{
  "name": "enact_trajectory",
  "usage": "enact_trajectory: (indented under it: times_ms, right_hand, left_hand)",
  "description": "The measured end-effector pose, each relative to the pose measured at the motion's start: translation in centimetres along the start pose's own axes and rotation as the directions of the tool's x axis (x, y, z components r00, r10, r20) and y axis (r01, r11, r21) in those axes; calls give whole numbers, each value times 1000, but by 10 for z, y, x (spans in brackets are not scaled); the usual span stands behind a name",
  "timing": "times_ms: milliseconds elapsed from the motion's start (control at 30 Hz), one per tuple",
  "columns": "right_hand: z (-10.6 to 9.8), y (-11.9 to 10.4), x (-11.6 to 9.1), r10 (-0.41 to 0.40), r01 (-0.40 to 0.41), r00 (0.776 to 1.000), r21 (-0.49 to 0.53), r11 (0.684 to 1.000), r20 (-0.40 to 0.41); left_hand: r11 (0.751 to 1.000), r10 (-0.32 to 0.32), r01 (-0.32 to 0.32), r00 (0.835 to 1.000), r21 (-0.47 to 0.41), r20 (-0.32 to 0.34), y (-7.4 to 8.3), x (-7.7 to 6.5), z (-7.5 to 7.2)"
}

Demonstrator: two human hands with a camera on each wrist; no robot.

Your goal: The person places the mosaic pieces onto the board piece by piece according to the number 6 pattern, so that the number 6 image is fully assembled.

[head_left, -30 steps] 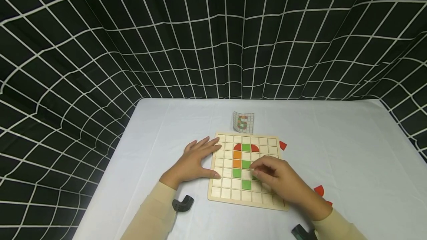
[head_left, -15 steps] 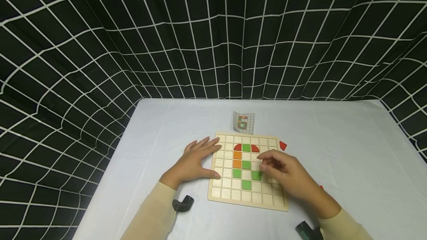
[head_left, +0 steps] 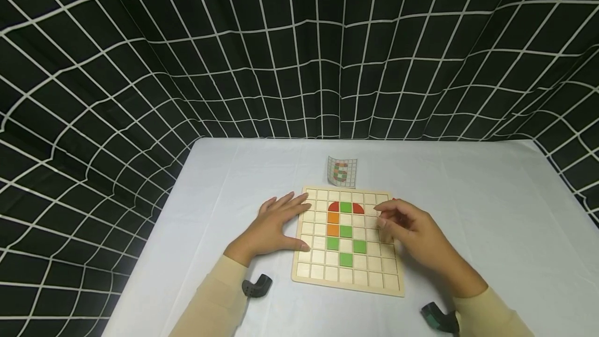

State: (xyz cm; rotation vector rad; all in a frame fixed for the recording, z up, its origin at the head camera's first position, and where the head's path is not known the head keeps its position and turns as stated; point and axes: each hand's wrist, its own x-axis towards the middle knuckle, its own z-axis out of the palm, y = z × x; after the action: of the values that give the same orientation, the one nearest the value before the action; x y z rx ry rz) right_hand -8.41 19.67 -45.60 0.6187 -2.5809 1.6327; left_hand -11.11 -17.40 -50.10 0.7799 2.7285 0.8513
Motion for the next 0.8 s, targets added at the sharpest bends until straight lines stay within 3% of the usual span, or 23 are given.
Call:
enact_trajectory:
  times_ms: [433, 800]
  right_hand:
    - [-19, 26, 8, 100, -101, 993, -23, 995, -56]
    - [-32, 43, 15, 267, -277, 958, -103, 955, -101]
  left_hand:
    - [1000, -3, 3, 1000, -4, -2, -1, 1, 1]
    - [1000, -3, 3, 1000, -2, -3, -1, 1, 1]
